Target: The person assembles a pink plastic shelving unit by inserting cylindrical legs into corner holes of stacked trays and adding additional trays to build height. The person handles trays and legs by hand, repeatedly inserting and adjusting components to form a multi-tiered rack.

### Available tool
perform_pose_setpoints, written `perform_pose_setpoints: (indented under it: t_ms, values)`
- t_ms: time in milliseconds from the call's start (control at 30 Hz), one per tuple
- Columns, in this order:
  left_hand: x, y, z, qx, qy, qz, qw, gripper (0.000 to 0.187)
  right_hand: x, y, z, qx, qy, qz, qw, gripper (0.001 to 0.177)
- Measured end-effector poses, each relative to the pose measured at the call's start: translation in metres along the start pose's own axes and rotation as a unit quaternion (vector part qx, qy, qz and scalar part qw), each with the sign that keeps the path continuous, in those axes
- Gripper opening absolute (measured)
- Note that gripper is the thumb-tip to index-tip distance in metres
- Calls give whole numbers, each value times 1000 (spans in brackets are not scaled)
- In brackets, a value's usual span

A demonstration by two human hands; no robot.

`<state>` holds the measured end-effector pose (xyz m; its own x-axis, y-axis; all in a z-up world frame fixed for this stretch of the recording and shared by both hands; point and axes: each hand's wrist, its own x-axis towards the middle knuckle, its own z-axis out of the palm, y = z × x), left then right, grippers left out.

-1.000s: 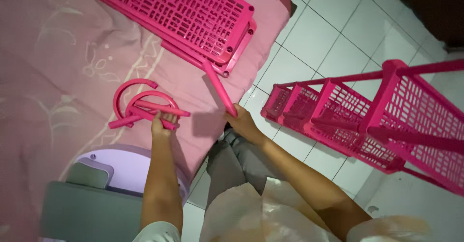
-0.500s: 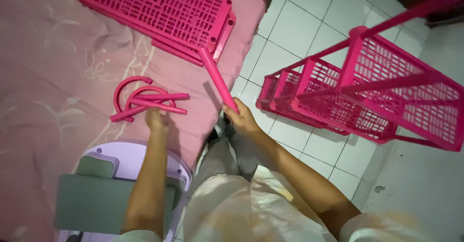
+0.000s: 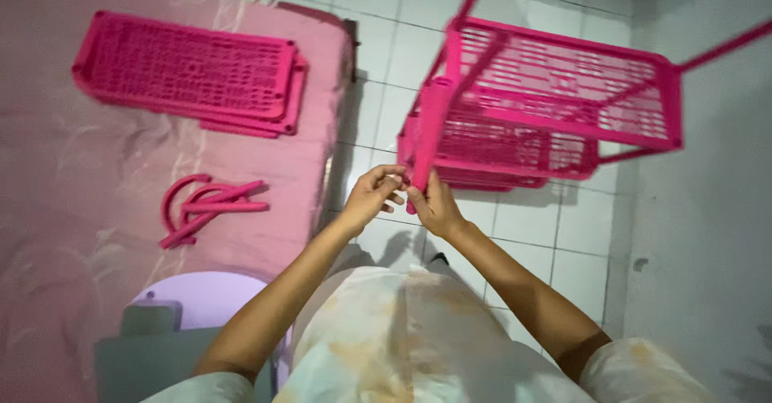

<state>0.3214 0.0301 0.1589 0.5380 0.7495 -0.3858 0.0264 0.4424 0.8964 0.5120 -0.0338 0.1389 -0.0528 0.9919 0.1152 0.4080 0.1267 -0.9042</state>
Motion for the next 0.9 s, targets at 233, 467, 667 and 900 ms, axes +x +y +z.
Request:
perform_pose_setpoints:
  t_ms: [233,467,667,900]
  values:
    - [66,-20,159,115,-81,55,988,30,-99,81,-142,16,236,-49,970,21]
    - [140,-36,269,297,-60,277,912,30,-166,186,-329,202,458,27,865,45]
    - [173,-23,285,430,-1,299,852,36,-183,288,-433,62,550,-12,833,46]
    - [210,-26,289,605,15,232,762,65,-155,349,-458,91,554,74,824,42]
